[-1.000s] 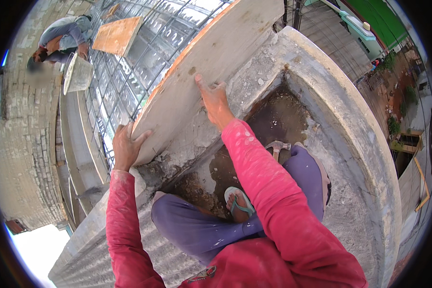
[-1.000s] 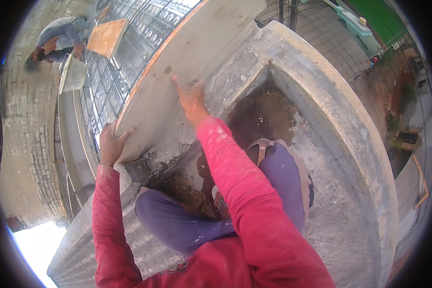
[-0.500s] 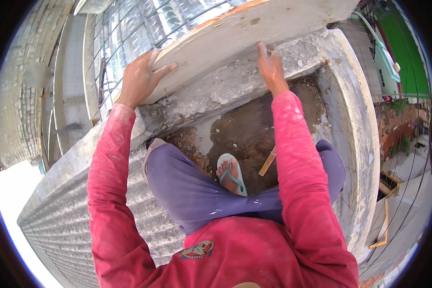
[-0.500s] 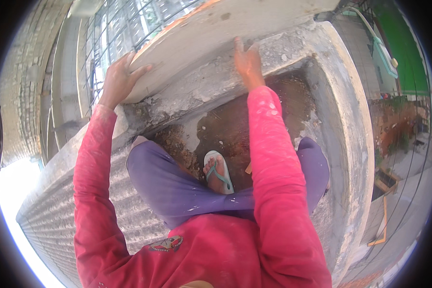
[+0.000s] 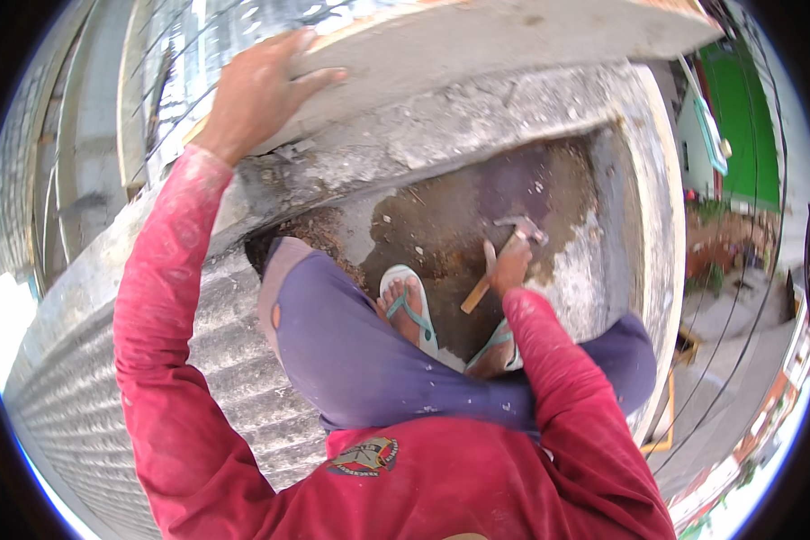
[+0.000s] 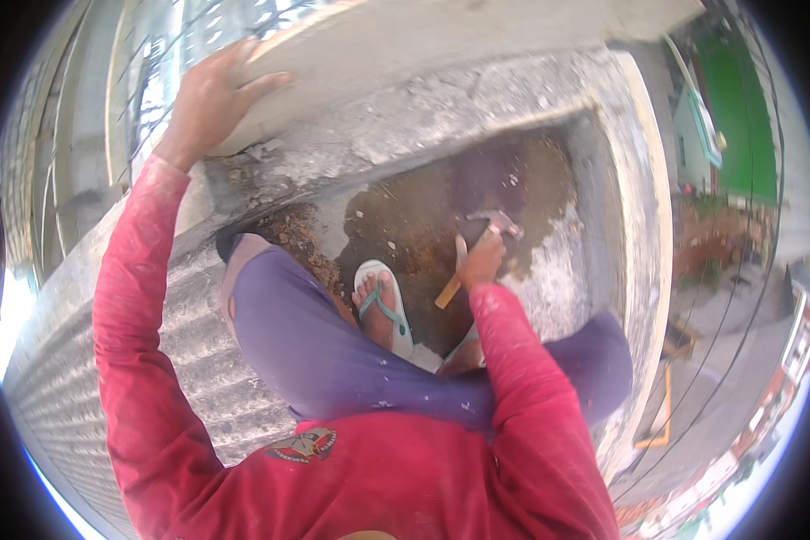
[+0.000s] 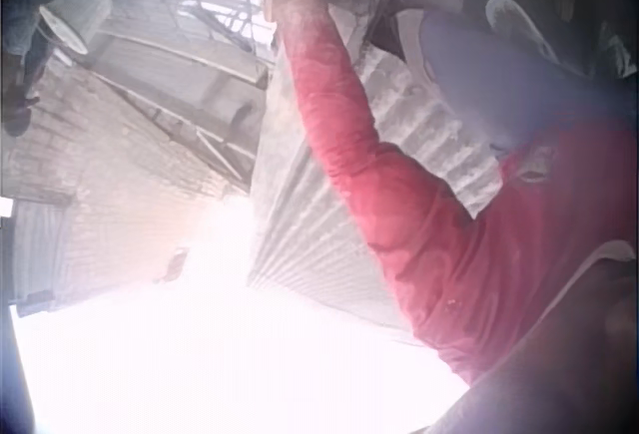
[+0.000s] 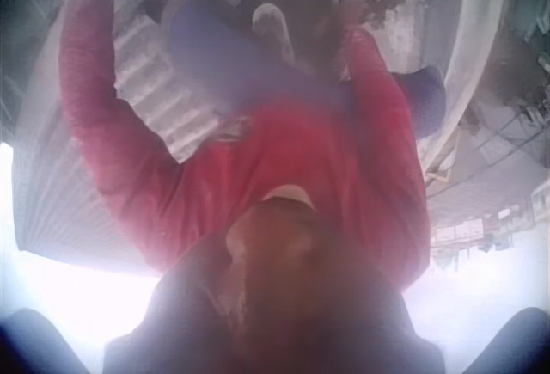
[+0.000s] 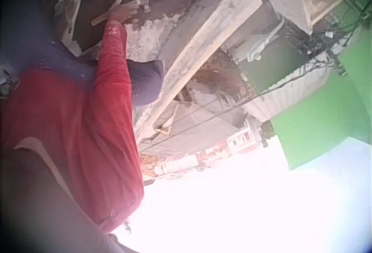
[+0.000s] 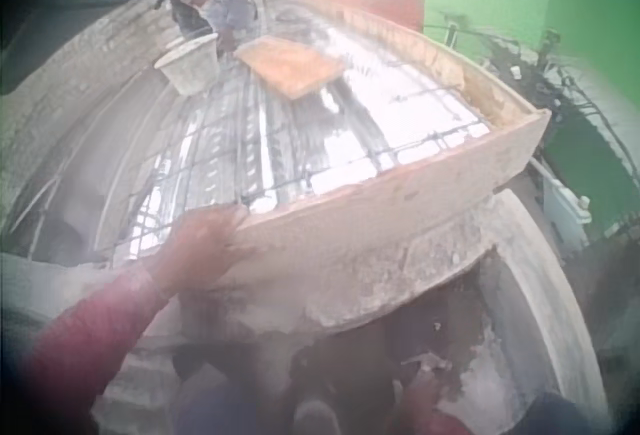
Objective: The person is working on a construction site, specifically on a roof. They are using a hammer to secure wooden planks and metal sheets to the roof structure. Another worker is visible in the background, also engaged in construction activities.
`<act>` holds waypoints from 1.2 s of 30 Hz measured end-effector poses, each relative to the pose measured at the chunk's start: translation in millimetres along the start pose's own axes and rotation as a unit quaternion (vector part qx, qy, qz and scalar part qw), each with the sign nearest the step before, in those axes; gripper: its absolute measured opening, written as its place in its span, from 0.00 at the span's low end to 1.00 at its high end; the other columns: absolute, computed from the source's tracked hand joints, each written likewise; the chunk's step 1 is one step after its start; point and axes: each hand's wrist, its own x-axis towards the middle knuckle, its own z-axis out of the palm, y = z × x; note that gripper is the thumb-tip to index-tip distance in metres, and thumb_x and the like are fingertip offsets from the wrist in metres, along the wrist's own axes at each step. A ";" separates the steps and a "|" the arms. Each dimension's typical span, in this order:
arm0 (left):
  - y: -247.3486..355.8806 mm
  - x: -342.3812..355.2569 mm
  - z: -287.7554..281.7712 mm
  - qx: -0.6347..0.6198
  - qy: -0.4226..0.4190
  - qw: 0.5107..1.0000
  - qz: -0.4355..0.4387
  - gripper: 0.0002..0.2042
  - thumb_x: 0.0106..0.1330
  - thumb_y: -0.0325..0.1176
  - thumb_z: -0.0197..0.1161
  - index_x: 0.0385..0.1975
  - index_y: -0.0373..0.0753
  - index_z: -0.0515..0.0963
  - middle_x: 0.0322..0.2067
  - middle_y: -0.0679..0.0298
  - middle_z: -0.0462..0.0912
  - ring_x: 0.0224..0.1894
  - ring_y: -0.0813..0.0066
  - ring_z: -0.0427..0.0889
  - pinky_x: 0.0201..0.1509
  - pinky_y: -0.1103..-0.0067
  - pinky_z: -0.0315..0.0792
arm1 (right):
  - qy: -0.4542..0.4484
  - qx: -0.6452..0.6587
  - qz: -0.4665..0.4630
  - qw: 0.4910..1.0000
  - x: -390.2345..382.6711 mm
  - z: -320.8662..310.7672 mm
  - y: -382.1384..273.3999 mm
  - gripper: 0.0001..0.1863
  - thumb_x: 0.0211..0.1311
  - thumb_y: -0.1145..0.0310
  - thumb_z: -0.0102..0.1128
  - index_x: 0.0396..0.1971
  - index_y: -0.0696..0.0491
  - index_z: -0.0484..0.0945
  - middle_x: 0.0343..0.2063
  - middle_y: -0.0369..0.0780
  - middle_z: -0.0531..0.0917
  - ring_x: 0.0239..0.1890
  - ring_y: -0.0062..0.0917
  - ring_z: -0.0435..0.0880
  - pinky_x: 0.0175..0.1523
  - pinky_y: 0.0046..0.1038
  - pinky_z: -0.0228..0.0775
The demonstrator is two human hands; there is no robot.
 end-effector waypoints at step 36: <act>13.6 1.4 -8.7 0.007 -0.060 0.992 -0.112 0.29 0.60 0.55 0.68 0.53 0.38 0.79 0.47 0.43 0.82 0.53 0.45 0.80 0.59 0.60 0.70 | -0.114 0.030 -0.613 0.781 180.1 -104.7 -96.4 0.17 0.63 0.68 0.58 0.52 0.46 0.76 0.32 0.38 0.76 0.31 0.32 0.83 0.30 0.34 0.74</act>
